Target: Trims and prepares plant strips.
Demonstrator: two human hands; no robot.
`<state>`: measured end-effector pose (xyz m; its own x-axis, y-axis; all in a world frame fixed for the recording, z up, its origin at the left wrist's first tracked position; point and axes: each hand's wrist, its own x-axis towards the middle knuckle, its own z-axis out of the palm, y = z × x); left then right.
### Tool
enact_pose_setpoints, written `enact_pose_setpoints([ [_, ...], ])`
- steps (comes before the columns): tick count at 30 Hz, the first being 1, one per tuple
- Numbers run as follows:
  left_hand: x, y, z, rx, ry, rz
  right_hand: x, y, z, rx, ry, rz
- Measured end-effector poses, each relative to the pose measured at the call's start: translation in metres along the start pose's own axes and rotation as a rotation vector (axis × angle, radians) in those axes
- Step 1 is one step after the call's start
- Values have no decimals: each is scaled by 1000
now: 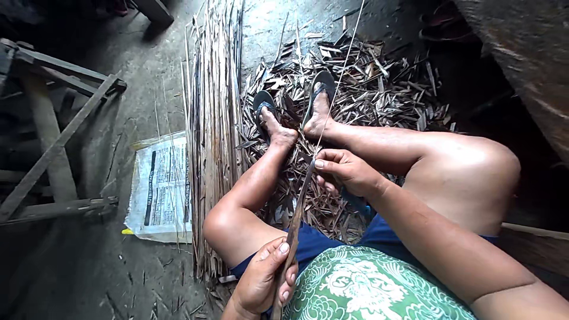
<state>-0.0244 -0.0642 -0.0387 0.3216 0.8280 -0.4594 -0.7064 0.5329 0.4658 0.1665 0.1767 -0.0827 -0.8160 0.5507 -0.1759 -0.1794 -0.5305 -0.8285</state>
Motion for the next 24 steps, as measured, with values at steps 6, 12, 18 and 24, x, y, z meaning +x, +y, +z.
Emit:
enact_pose_setpoints([
  [6, -3, -2, -3, -24, -44, -26, 3, -11, -12, 4, 414, -105],
  [12, 2, -3, -9, -99, -57, -36, -16, -4, 13, -43, -59, 174],
  [18, 13, -3, -4, -127, -76, -34, -30, 35, 41, 224, -421, 274],
  [24, 10, -2, -4, -186, -125, -48, -20, 27, 31, 47, -357, 133],
])
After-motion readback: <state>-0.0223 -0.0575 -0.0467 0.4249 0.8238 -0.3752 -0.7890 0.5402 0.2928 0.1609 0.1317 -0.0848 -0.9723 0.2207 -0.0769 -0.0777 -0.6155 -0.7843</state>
